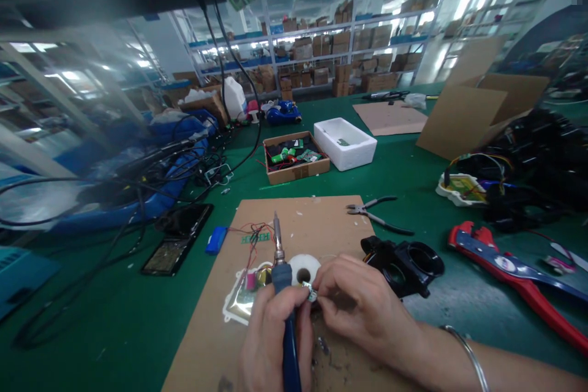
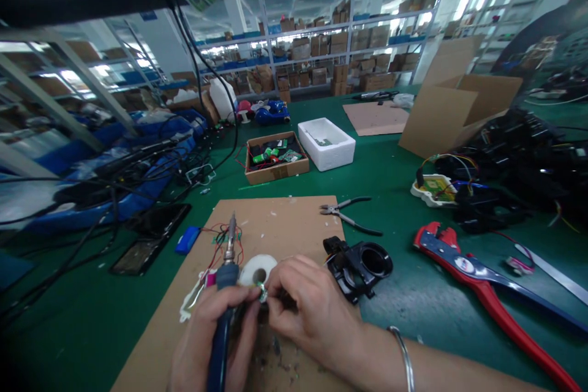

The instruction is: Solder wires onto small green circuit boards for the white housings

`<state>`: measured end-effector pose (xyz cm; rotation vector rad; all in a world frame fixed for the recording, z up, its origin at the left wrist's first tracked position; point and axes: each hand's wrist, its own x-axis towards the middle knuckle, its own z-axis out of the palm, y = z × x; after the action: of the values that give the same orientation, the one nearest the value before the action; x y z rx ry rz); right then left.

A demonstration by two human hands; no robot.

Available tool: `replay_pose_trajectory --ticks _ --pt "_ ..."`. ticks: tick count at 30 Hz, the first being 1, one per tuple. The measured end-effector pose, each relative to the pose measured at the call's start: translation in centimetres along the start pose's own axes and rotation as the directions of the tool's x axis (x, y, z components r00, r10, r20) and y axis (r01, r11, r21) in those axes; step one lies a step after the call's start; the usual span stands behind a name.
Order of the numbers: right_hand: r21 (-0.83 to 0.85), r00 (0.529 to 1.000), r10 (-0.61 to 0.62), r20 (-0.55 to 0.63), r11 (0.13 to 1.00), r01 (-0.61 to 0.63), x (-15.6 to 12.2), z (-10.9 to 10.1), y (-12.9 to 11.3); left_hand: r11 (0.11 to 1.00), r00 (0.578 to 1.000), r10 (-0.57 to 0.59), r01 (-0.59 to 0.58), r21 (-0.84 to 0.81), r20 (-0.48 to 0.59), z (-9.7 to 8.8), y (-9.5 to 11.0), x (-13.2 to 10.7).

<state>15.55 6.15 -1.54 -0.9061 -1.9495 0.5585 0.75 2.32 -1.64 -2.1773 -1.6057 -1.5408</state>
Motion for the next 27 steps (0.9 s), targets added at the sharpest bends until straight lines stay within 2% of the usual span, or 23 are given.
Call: replay_pose_trajectory --ticks 7,16,22,27 --pt "-0.016 0.999 0.0 0.032 1.0 0.0 0.3 -0.1 -0.6 0.997 0.999 -0.055 0.055 -0.046 -0.001 -0.1 0.2 0.1" --pt "-0.124 0.982 0.12 0.145 0.987 -0.102 1.0 -0.5 -1.4 0.995 0.996 -0.09 0.091 -0.043 0.014 -0.4 0.4 0.0" --pt "-0.246 0.978 0.048 0.201 0.969 0.003 1.3 -0.8 -2.1 0.99 0.994 -0.105 0.105 -0.096 0.012 -0.2 0.3 -0.1" --pt "-0.274 0.981 -0.004 0.193 0.96 0.058 1.3 -0.8 -2.2 0.969 0.981 -0.191 0.195 -0.149 0.042 -1.1 0.7 0.1"
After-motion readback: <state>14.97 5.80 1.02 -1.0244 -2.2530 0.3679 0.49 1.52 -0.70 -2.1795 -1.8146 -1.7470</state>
